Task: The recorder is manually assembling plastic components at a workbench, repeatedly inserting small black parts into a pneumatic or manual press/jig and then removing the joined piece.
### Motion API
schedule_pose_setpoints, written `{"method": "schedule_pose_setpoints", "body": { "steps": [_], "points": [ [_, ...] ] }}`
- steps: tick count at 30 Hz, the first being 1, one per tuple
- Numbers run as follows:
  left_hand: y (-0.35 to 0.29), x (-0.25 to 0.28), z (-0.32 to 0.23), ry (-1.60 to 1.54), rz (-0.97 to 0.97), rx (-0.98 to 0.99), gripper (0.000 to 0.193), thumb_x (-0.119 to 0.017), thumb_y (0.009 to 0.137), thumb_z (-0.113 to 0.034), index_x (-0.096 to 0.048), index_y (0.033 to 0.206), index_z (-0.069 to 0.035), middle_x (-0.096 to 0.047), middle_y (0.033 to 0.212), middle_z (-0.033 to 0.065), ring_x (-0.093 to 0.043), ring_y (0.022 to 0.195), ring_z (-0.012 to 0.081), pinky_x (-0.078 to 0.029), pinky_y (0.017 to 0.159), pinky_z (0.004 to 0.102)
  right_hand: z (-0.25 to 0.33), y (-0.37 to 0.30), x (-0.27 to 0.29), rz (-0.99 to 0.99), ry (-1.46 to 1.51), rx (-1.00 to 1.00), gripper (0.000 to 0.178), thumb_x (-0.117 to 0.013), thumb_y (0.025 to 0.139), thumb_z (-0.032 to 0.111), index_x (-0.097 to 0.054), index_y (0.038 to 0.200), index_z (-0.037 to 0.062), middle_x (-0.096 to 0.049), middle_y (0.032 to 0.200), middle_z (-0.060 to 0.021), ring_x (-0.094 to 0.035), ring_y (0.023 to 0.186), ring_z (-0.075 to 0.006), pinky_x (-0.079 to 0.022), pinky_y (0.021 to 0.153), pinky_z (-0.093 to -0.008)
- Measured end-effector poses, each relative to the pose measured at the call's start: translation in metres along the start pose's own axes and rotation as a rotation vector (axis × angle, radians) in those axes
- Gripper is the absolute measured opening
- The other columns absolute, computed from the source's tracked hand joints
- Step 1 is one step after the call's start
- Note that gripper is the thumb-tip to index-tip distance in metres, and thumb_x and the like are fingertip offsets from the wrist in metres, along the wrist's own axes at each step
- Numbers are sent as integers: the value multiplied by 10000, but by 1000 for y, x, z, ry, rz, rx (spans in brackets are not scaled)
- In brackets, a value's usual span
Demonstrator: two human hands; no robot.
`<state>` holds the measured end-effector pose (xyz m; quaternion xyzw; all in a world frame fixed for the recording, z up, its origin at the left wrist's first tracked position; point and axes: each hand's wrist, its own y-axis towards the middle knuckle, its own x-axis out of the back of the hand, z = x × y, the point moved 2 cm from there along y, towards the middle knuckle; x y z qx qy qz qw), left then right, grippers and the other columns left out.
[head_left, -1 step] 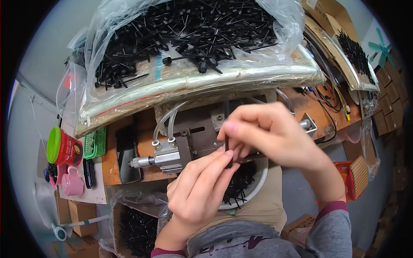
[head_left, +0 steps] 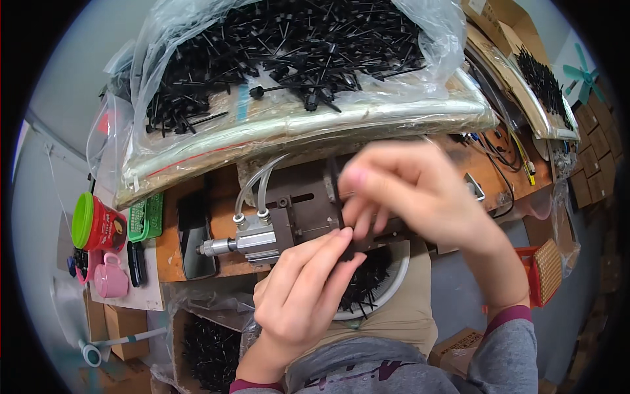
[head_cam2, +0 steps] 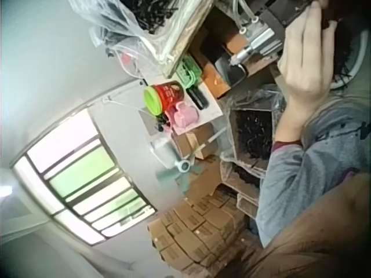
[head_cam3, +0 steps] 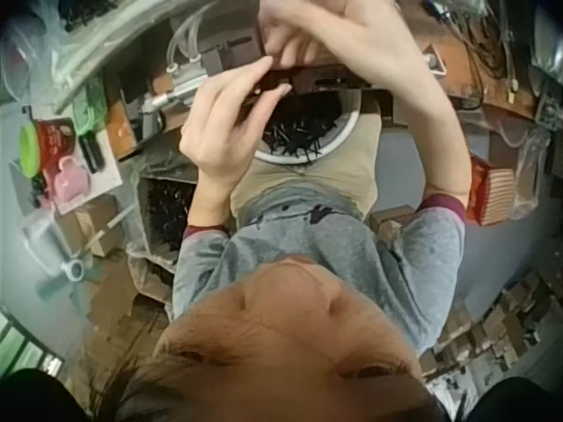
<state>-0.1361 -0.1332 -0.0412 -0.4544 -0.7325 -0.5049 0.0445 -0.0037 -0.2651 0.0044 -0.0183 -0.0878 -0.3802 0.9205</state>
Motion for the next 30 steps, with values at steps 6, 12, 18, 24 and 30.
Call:
{"method": "schedule_pose_setpoints", "body": {
  "steps": [6, 12, 18, 24, 30],
  "points": [
    [-27, -20, 8, -36, 162, 85, 315, -853, 707, -31, -726, 992, 12, -668, 1193, 176, -690, 745, 183, -581, 637, 270, 14, 83, 47, -422, -1083, 653, 106, -725, 835, 128, -735, 902, 46, -680, 826, -99, -681, 769, -241, -538, 702, -350],
    [-42, -46, 11, 237, 288, -20, 251, -826, 727, -164, -732, 930, -49, -710, 1208, 108, -674, 644, 159, -510, 558, 253, -9, 117, 57, -158, -1107, 588, 163, -745, 811, 138, -760, 946, 48, -726, 861, -140, -718, 846, -304, -557, 786, -376],
    [-36, -46, 16, 255, 290, -18, 257, -832, 718, -173, -736, 925, -55, -714, 1200, 106, -625, 577, 149, -483, 538, 252, 2, 80, 48, -271, -431, 478, 217, -714, 920, 166, -715, 1056, -3, -690, 864, -8, -619, 728, -64, -455, 630, -206],
    [-33, -43, 13, 279, 338, -13, 267, -840, 726, -196, -740, 938, -68, -725, 1173, 91, -631, 582, 151, -495, 548, 263, 2, 15, 38, -244, -55, 229, 220, -738, 862, 81, -698, 1052, -23, -649, 939, -52, -597, 699, -77, -466, 609, -188],
    [31, 1, 27, 34, 113, -22, 317, -859, 707, -60, -742, 1001, -33, -744, 1077, 147, -736, 918, 256, -583, 789, 325, -38, -51, 3, -168, -456, 349, 357, -835, 721, -22, -715, 1057, -12, -597, 1114, -121, -647, 870, -144, -559, 741, -254]
  ]
}}
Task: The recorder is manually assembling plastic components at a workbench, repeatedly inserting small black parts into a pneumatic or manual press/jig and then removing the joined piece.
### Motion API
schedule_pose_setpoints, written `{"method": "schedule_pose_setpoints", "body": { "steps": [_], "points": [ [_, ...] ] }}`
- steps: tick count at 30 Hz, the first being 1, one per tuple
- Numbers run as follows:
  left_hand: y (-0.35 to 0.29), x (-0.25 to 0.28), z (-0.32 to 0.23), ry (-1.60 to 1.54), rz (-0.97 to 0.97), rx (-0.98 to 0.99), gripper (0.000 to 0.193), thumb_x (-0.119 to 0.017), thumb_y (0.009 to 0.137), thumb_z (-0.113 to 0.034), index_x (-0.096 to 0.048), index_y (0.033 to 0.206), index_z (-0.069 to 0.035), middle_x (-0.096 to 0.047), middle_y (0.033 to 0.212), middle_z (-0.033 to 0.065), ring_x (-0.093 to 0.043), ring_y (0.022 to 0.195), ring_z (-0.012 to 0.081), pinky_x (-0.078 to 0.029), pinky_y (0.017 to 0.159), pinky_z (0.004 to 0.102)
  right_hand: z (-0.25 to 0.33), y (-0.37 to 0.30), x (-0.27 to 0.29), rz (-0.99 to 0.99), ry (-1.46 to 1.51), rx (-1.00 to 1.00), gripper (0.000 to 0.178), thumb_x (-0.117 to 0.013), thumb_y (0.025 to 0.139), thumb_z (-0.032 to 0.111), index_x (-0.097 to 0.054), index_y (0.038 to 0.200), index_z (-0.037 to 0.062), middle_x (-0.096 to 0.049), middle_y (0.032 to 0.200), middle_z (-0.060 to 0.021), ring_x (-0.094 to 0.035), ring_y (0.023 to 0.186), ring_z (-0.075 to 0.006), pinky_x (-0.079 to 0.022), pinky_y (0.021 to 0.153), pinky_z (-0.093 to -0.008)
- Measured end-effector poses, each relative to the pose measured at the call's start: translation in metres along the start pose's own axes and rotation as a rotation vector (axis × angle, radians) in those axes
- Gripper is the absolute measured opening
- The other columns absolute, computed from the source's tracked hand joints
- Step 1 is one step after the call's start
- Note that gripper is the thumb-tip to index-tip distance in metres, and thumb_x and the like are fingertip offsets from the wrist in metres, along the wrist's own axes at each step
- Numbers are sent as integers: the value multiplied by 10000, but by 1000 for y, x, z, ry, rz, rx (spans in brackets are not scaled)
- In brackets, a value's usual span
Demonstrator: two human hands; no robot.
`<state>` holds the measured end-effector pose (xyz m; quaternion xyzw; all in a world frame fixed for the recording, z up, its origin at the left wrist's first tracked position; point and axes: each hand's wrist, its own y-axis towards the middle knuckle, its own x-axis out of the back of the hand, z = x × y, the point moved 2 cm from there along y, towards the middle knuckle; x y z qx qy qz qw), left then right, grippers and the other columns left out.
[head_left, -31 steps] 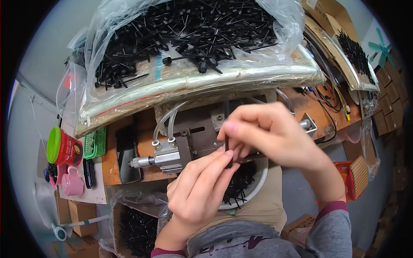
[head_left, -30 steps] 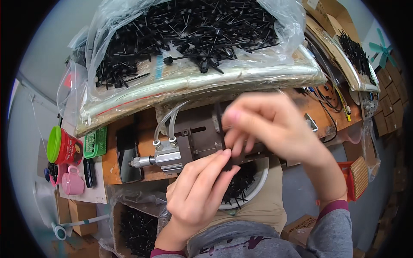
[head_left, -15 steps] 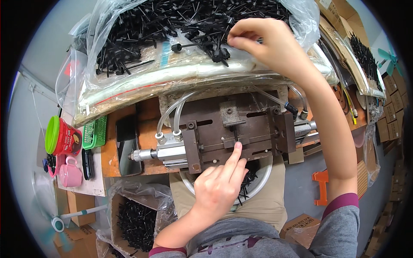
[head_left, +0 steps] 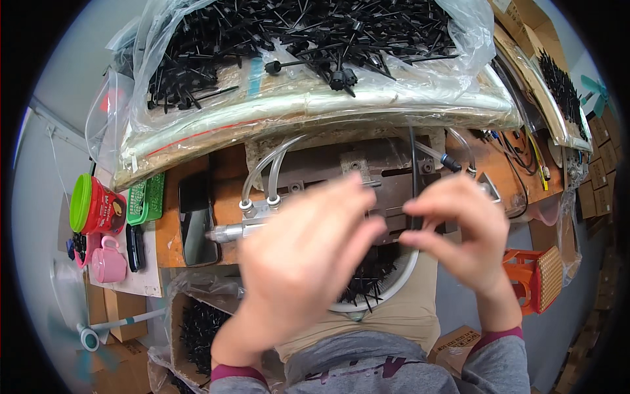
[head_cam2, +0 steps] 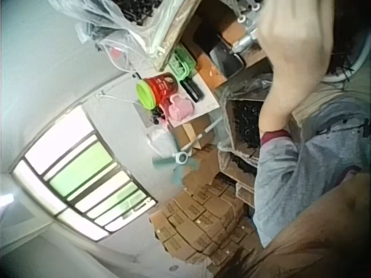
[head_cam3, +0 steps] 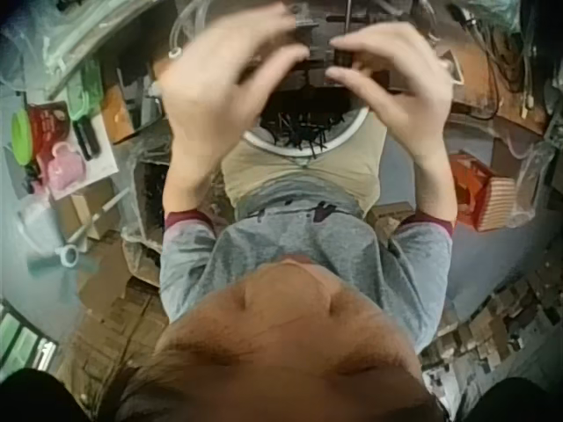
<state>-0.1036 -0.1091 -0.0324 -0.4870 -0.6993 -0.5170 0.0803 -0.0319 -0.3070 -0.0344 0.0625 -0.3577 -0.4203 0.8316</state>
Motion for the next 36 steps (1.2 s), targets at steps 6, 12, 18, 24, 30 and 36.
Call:
{"method": "schedule_pose_setpoints", "body": {
  "steps": [6, 12, 18, 24, 30, 36],
  "points": [
    [87, 1, 48, 205, -108, -147, 284, -799, 799, -142, -737, 1055, -35, -743, 1030, 91, -693, 898, 187, -526, 735, 295, -8, -44, -44, 92, -283, 68, 246, -733, 786, 0, -640, 1014, -11, -572, 1305, -219, -678, 982, -294, -586, 763, -337],
    [112, -15, 62, -92, 204, 172, 319, -807, 817, -197, -746, 1083, -30, -736, 937, 79, -670, 856, 132, -524, 781, 270, -7, -34, -64, 110, -555, 170, 145, -673, 775, 67, -604, 884, 0, -609, 1312, -247, -654, 685, -158, -524, 615, -276],
    [102, 20, 55, -645, 111, 349, 296, -737, 899, -199, -713, 1082, 33, -689, 868, 48, -632, 778, 79, -519, 733, 230, 4, -27, -59, 214, -654, 176, 165, -710, 759, 95, -593, 847, 19, -632, 1287, -238, -646, 632, -153, -507, 587, -263],
    [44, 28, 21, -581, 41, 263, 295, -785, 762, 20, -712, 1047, 26, -670, 927, 82, -638, 737, 103, -536, 699, 235, 3, 13, -21, 0, -418, 193, 236, -780, 793, 162, -649, 951, 45, -684, 976, -104, -673, 673, -243, -537, 595, -333],
    [-34, 0, -17, -114, 178, 105, 321, -870, 682, -73, -738, 971, -26, -681, 1234, 169, -712, 811, 197, -591, 674, 292, -7, 119, 3, -469, -516, 390, 118, -715, 827, 164, -693, 902, 76, -714, 835, -65, -692, 805, -267, -535, 728, -386],
    [-63, -43, -19, 154, 198, 13, 255, -828, 710, -144, -728, 927, -55, -695, 1241, 129, -649, 633, 157, -513, 586, 265, -33, 146, -7, -279, -622, 139, 154, -733, 765, 189, -706, 856, 67, -703, 809, -80, -692, 802, -285, -544, 722, -408]
  ]
}}
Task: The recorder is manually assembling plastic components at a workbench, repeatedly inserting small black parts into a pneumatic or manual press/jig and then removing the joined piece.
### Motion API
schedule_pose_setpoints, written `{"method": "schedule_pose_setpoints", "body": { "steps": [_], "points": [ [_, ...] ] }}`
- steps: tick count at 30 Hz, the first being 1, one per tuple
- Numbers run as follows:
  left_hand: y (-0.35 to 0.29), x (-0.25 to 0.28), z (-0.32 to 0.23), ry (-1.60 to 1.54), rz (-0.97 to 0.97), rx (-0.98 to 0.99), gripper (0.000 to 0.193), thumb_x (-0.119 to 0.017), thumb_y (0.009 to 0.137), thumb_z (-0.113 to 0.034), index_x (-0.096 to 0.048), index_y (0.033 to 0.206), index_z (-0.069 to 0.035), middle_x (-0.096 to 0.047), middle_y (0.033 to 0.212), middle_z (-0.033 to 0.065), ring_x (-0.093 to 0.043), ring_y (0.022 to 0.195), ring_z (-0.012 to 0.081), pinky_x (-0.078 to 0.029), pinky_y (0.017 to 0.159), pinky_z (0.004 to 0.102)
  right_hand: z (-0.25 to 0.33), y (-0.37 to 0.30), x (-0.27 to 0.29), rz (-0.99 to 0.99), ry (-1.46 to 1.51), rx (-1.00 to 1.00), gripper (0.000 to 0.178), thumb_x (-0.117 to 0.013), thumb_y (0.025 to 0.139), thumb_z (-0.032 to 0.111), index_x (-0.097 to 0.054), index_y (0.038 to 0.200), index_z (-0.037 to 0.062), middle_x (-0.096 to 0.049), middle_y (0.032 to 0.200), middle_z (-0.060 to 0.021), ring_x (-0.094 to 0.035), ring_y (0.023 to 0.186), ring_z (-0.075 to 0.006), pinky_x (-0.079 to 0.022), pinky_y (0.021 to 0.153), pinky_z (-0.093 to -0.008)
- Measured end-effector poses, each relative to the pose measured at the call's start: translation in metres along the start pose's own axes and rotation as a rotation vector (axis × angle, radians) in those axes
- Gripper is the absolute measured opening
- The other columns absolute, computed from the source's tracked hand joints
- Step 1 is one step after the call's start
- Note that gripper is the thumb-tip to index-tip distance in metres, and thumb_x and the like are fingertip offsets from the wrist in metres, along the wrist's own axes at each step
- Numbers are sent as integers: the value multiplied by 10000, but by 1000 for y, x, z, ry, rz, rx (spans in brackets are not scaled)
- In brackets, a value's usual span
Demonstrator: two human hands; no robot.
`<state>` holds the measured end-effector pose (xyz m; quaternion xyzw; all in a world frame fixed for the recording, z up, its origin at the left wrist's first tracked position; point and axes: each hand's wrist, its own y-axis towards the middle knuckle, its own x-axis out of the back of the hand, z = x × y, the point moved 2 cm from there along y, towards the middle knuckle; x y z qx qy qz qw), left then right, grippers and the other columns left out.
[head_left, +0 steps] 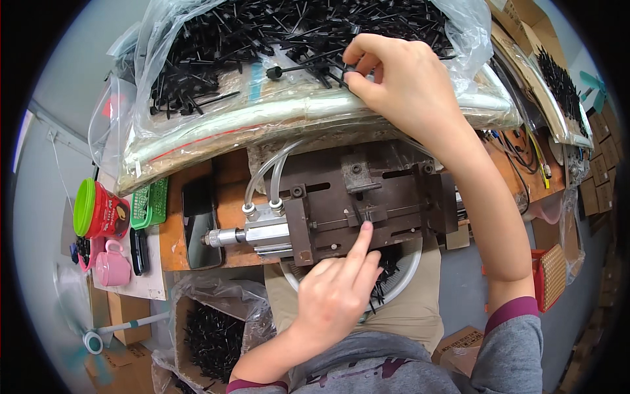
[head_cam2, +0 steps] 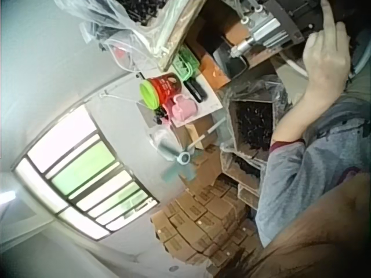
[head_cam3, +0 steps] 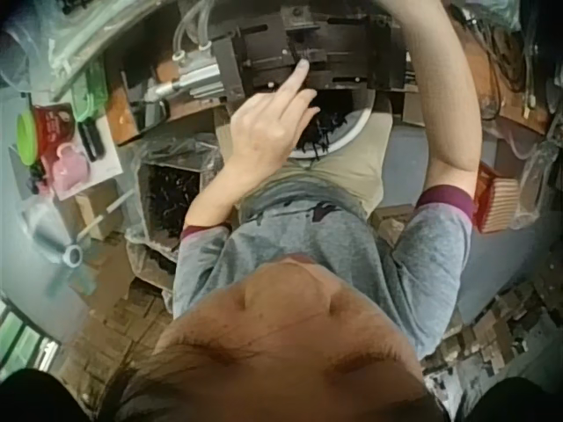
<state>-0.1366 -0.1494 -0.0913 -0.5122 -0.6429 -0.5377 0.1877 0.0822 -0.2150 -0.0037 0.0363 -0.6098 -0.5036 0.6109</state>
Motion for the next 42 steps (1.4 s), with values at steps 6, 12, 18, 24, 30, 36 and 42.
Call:
{"method": "schedule_pose_setpoints", "body": {
  "steps": [6, 12, 18, 24, 30, 36, 42],
  "points": [
    [1, -9, 1, 54, 22, -14, 255, -813, 718, -145, -726, 943, -63, -693, 1251, 118, -643, 610, 150, -508, 596, 252, 7, -19, 24, -22, 105, 134, 115, -660, 744, 76, -672, 836, 9, -618, 813, -54, -578, 620, -138, -468, 587, -282],
    [5, -8, 5, -21, 26, 45, 263, -817, 717, -144, -726, 950, -64, -697, 1239, 123, -653, 590, 168, -510, 577, 256, 5, -51, 43, 221, 503, -80, 246, -737, 814, -26, -703, 1057, -13, -658, 922, -40, -646, 785, -106, -533, 707, -217],
    [8, 0, 5, -12, 104, 47, 248, -820, 736, -152, -727, 950, -68, -714, 1197, 118, -663, 593, 179, -511, 565, 256, 24, -97, 64, 249, 595, -93, 309, -852, 708, -4, -705, 979, -14, -670, 932, -64, -641, 707, -96, -506, 626, -218],
    [47, 61, 22, -102, -185, -75, 213, -813, 797, -124, -738, 972, -28, -752, 1048, 141, -722, 727, 141, -546, 653, 240, 44, -157, 58, 237, 395, 46, 287, -787, 741, -13, -649, 993, -27, -607, 1231, -215, -667, 975, -322, -562, 784, -360],
    [139, 73, 113, 145, -355, -33, 270, -741, 835, -95, -719, 1094, -26, -744, 1028, 147, -712, 952, 260, -542, 875, 346, 58, -185, 39, 414, 209, 94, 193, -689, 784, 42, -592, 948, 7, -593, 1338, -239, -661, 757, -226, -532, 666, -314],
    [164, 67, 141, 20, -112, 185, 302, -747, 818, -98, -730, 1112, -28, -752, 1048, 137, -718, 981, 221, -530, 920, 329, 62, -173, 32, 389, 43, 193, 142, -651, 788, 81, -593, 911, 38, -651, 1280, -222, -589, 574, -109, -470, 565, -258],
    [131, 96, 99, -275, -123, 261, 171, -740, 878, -110, -736, 994, 16, -723, 875, 47, -661, 772, 84, -523, 690, 223, 60, -158, 43, 457, 72, 186, 202, -726, 782, 136, -597, 910, 49, -701, 1096, -161, -618, 595, -156, -485, 554, -286]
  ]
}}
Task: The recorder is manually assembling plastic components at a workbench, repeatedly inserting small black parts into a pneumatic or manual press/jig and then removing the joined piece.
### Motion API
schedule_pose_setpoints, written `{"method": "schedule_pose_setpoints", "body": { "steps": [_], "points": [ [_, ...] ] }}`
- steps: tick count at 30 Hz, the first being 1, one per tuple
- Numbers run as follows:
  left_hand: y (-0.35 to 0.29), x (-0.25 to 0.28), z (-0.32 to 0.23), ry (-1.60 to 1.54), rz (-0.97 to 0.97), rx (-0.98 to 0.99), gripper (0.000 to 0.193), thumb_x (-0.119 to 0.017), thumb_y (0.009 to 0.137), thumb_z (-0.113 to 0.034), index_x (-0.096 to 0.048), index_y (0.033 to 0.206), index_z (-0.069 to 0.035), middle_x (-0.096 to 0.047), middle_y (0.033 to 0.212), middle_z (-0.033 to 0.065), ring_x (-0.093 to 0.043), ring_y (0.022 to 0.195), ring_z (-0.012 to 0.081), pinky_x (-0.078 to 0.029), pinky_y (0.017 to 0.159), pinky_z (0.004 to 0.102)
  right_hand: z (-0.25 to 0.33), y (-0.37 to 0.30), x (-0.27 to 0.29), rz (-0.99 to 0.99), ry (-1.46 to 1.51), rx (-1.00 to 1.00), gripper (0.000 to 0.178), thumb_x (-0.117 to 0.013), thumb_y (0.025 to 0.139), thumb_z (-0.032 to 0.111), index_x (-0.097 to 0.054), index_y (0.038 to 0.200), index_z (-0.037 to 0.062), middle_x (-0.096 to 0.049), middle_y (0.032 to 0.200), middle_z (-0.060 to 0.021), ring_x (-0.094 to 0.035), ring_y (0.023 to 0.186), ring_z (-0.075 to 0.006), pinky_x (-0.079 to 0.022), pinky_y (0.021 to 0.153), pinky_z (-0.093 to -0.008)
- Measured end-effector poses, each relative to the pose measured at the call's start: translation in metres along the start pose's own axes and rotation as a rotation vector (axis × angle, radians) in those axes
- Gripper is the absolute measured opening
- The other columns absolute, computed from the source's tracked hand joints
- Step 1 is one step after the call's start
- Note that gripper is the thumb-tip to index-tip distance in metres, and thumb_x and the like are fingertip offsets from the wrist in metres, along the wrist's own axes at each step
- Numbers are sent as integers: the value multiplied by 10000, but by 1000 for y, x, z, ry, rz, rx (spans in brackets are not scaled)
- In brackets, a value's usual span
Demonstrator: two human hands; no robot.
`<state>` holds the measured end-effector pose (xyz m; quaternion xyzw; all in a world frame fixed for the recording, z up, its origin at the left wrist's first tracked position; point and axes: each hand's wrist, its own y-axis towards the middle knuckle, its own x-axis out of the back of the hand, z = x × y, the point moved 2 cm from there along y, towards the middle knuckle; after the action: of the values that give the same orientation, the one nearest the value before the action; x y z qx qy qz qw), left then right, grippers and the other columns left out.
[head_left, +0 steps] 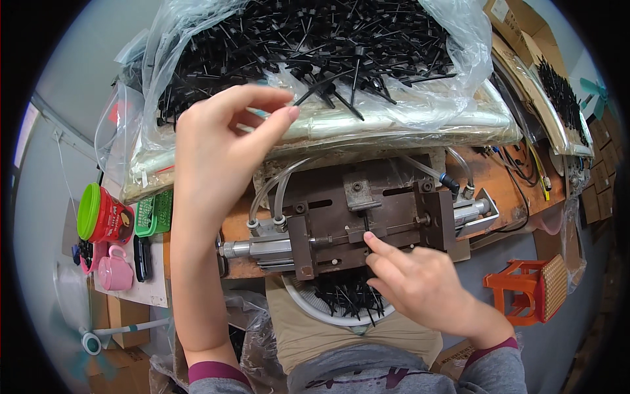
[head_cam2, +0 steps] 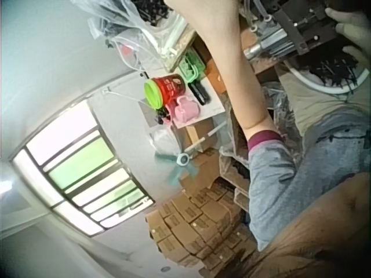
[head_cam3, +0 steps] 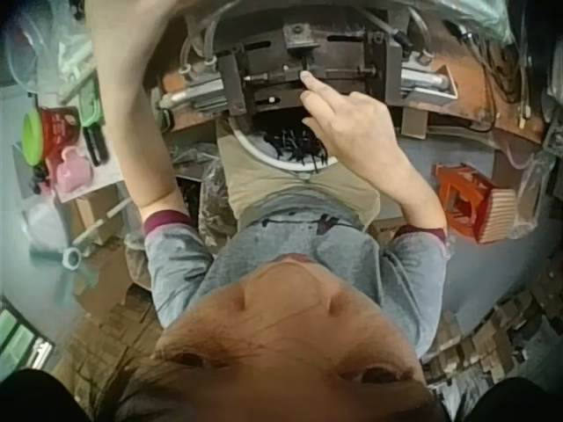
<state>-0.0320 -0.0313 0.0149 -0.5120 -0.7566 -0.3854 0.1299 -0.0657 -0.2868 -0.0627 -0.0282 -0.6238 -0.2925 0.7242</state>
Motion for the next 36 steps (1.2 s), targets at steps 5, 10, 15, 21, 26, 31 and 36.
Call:
{"method": "schedule_pose_setpoints", "body": {
  "steps": [5, 10, 15, 21, 26, 31, 36],
  "points": [
    [-55, 0, -34, -151, -34, -22, 150, -778, 778, 45, -728, 917, 17, -646, 1083, 99, -661, 799, 94, -534, 583, 198, -42, 59, 43, -403, 84, 71, 193, -751, 797, 107, -618, 925, 51, -661, 860, -100, -664, 717, -291, -528, 636, -377],
    [-111, -33, -51, -55, 127, -224, 362, -864, 674, -38, -761, 1021, -47, -640, 1291, 183, -685, 1027, 249, -613, 739, 287, -103, 143, 66, -564, -325, 112, 227, -715, 798, 11, -684, 1013, 75, -647, 1242, -79, -605, 1137, -288, -503, 934, -400],
    [-157, -80, -41, 147, 169, -233, 304, -815, 726, -57, -729, 1013, -7, -658, 1283, 187, -706, 744, 199, -555, 667, 270, -129, 165, 46, -398, -450, 278, 173, -736, 800, 67, -705, 971, 78, -673, 1149, -38, -624, 1072, -263, -531, 879, -365],
    [-163, -102, -28, 335, 148, -271, 268, -797, 726, -87, -732, 980, -26, -679, 1262, 151, -638, 602, 142, -483, 543, 252, -118, 139, 62, -294, -312, 170, 131, -742, 815, 113, -688, 914, 46, -673, 939, -53, -647, 843, -262, -518, 745, -371],
    [-157, -105, -29, 344, 161, -260, 268, -799, 725, -99, -733, 976, -31, -678, 1268, 143, -629, 582, 140, -484, 546, 247, -119, 126, 80, -413, -272, 26, 118, -703, 908, 121, -657, 961, 27, -636, 849, -31, -587, 700, -128, -485, 645, -258],
    [-154, -99, -31, 331, 194, -274, 294, -809, 745, -142, -731, 1009, -38, -682, 1259, 138, -637, 599, 154, -483, 539, 246, -152, 115, 87, -527, 63, -108, 133, -689, 933, 121, -657, 1016, 21, -674, 911, -2, -618, 832, -65, -505, 694, -229],
    [-135, -74, -46, 23, 144, -196, 377, -853, 754, -137, -719, 1087, -22, -683, 1249, 158, -703, 745, 170, -569, 673, 270, -154, 95, 97, -683, 534, -211, 161, -711, 890, 83, -679, 1033, 16, -694, 950, -42, -648, 859, -134, -516, 792, -273]
  ]
}}
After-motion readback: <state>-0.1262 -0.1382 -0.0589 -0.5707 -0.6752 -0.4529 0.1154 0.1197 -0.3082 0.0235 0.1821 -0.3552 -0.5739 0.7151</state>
